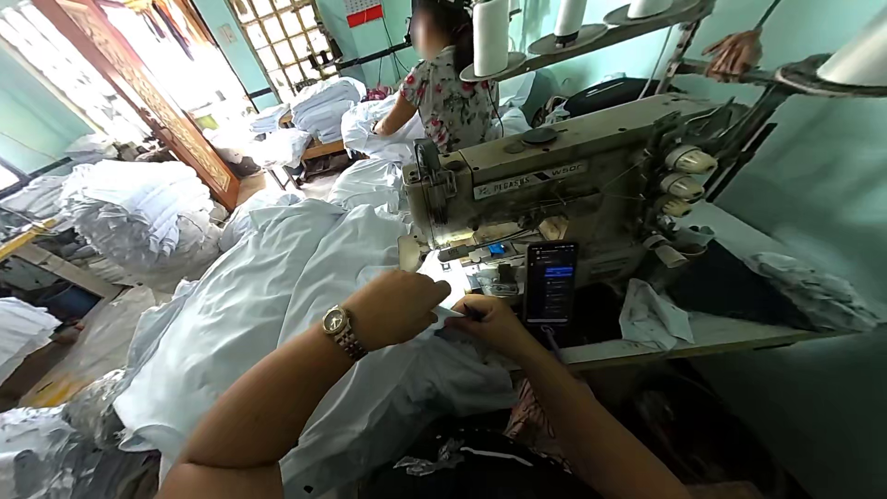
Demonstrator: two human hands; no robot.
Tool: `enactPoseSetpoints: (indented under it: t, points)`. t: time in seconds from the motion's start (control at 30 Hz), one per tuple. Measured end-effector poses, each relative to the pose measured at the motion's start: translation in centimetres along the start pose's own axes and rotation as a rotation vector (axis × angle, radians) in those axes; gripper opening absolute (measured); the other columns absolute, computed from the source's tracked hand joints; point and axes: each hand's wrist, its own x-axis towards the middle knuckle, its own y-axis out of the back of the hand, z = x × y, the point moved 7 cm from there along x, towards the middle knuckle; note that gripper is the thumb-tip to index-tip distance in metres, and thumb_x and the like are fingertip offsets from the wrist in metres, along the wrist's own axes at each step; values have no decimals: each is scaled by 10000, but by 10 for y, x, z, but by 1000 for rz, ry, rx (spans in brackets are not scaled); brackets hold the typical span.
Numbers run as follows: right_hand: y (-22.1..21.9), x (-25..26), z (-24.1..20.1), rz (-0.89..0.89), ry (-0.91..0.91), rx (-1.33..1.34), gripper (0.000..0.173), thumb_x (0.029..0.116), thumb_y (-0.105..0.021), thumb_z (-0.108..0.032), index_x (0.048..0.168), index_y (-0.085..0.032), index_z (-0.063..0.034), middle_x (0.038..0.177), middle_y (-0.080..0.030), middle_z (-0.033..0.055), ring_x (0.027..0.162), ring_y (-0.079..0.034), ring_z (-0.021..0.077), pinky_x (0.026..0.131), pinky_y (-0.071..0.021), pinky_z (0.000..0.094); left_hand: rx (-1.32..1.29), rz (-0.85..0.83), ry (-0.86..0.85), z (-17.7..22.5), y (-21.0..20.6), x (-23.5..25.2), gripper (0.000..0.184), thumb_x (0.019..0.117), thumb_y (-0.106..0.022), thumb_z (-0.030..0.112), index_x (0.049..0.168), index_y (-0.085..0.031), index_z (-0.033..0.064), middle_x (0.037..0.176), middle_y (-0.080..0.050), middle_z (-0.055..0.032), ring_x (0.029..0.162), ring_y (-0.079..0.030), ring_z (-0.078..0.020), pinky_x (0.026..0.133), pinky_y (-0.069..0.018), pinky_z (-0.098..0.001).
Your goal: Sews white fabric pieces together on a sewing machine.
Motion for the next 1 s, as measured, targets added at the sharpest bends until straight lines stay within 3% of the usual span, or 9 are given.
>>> enactPoseSetpoints:
  t: [0.07, 0.17, 0.3, 0.4, 0.5, 0.6, 0.8, 0.9, 1.0]
  points:
    - [-1, 0, 0, 7, -29, 7, 198, 908, -763, -267, 872, -752, -73, 817, -684, -31, 694, -582, -17, 642, -493, 170, 72, 60, 63, -5, 0, 1, 180, 1012, -617, 199, 1076, -694, 49, 1022, -662, -158, 821, -687, -331, 679, -570, -512]
    - [-1, 2, -1, 10, -42, 17, 192, 910, -765, -262, 870, -756, -74, 812, -685, -36, 684, -580, -22, 633, -491, 165, 121, 42, 71, -7, -2, 3, 332, 1042, -554, 315, 932, -705, 41, 1034, -649, -162, 789, -677, -315, 655, -563, -500]
    - [-2, 0, 0, 7, -34, -1, 200, 912, -759, -267, 860, -747, -74, 799, -680, -32, 671, -574, -18, 622, -486, 169, 51, 26, 33, -4, -5, 2, 214, 1043, -552, 212, 1098, -681, 51, 1007, -670, -152, 872, -691, -334, 724, -565, -517]
    - [-2, 1, -2, 18, -18, -6, 194, 914, -752, -264, 880, -758, -73, 815, -689, -34, 680, -578, -24, 634, -494, 166, 23, 15, 31, -1, -2, 0, 192, 1042, -549, 218, 1075, -661, 66, 891, -680, -140, 845, -694, -341, 708, -550, -544]
    - [-2, 1, -2, 23, -40, -8, 191, 910, -753, -261, 865, -749, -75, 794, -678, -40, 660, -567, -25, 610, -480, 163, 4, 21, 47, -2, -2, 1, 213, 996, -641, 221, 1117, -672, 49, 986, -680, -161, 890, -690, -348, 740, -554, -541]
    - [-3, 2, -2, 20, -42, -16, 183, 906, -756, -257, 869, -753, -77, 797, -678, -36, 657, -568, -18, 605, -480, 166, 73, 36, 70, -4, -2, 0, 193, 993, -625, 215, 1024, -711, 45, 1087, -647, -173, 838, -680, -339, 687, -564, -522]
    - [-3, 3, 0, 23, -13, -25, 203, 899, -765, -258, 853, -729, -64, 779, -646, -33, 668, -544, -21, 616, -464, 162, 1, 64, 78, -3, -6, 2, 175, 1012, -563, 145, 1139, -651, 63, 945, -673, -159, 846, -690, -356, 697, -553, -540]
    - [-1, 0, -1, 45, -35, -23, 210, 897, -766, -272, 865, -738, -66, 786, -647, -29, 667, -544, -19, 613, -464, 163, -43, 37, 74, 3, -7, 4, 198, 1021, -549, 156, 1166, -651, 68, 1017, -676, -160, 893, -689, -352, 731, -548, -543]
    - [0, 1, -4, 60, -50, -39, 200, 887, -767, -259, 857, -726, -66, 773, -634, -33, 661, -539, -22, 615, -463, 162, 24, 150, 81, -6, -12, 6, 211, 1015, -581, 214, 1000, -712, 48, 1067, -640, -156, 846, -675, -322, 684, -564, -497]
